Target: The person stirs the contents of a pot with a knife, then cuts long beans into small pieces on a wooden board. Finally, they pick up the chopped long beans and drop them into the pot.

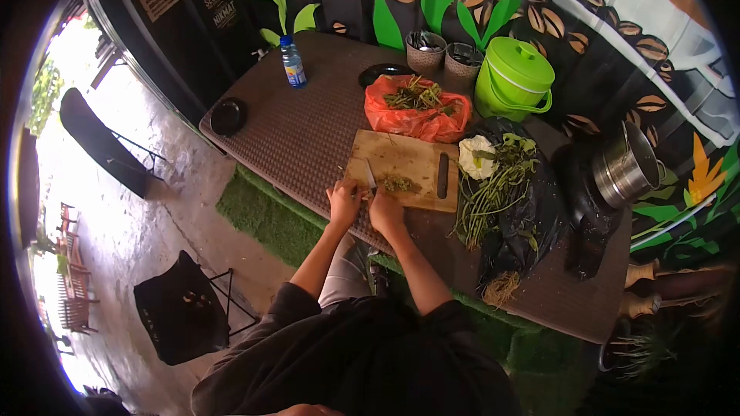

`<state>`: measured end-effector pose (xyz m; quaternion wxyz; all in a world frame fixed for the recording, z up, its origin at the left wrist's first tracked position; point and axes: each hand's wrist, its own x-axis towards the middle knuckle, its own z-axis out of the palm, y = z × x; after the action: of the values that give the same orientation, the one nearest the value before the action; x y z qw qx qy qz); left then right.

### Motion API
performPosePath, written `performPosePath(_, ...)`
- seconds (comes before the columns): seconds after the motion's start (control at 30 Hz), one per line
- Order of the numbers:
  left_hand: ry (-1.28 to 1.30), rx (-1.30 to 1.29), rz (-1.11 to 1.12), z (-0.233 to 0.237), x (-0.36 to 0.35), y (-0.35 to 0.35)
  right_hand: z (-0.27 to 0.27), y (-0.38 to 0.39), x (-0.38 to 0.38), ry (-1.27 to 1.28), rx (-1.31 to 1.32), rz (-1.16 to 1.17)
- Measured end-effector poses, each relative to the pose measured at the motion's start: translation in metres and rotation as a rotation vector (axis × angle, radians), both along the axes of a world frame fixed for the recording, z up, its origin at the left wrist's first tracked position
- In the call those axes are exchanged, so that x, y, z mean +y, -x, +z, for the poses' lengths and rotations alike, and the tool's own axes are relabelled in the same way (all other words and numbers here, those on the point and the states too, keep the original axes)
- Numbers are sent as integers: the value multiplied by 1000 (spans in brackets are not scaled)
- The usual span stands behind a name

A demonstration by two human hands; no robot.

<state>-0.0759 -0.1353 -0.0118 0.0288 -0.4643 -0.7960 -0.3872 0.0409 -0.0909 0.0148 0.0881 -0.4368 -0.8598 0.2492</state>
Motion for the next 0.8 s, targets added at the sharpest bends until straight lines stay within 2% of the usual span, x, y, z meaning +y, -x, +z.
performPosePath(0.03, -1, 9, -9, 2, 2, 3, 11, 0, 1, 64, -22, 0)
performPosePath(0.07, -1, -21, -26, 2, 2, 3, -13, 1, -5, -129, -15, 10)
performPosePath(0.13, -1, -57, -42, 4, 1, 1, -10, 9, -11, 18, -124, -36)
performPosePath(0.27, 18, -78, -67, 5, -4, -1, -2, 10, 4, -74, -52, 18)
performPosePath(0.33, -2, -81, -83, 7, -2, -2, 17, 7, 5, 61, -112, 20)
performPosePath(0.37, -57, -64, -106, 7, -5, -5, 0, 6, -1, -63, -87, 30)
performPosePath(0.47, -142, -19, -131, 11, -9, -11, -2, 3, -21, -93, -30, -24)
performPosePath(0.67, -161, 3, -169, 9, 2, -3, -9, -3, 11, -139, -13, 11)
performPosePath(0.73, -110, -220, -203, 8, 7, 1, 4, -4, 14, -133, -19, 46)
performPosePath(0.8, -108, -228, -224, 7, 14, 2, 24, -5, 16, 109, -185, 38)
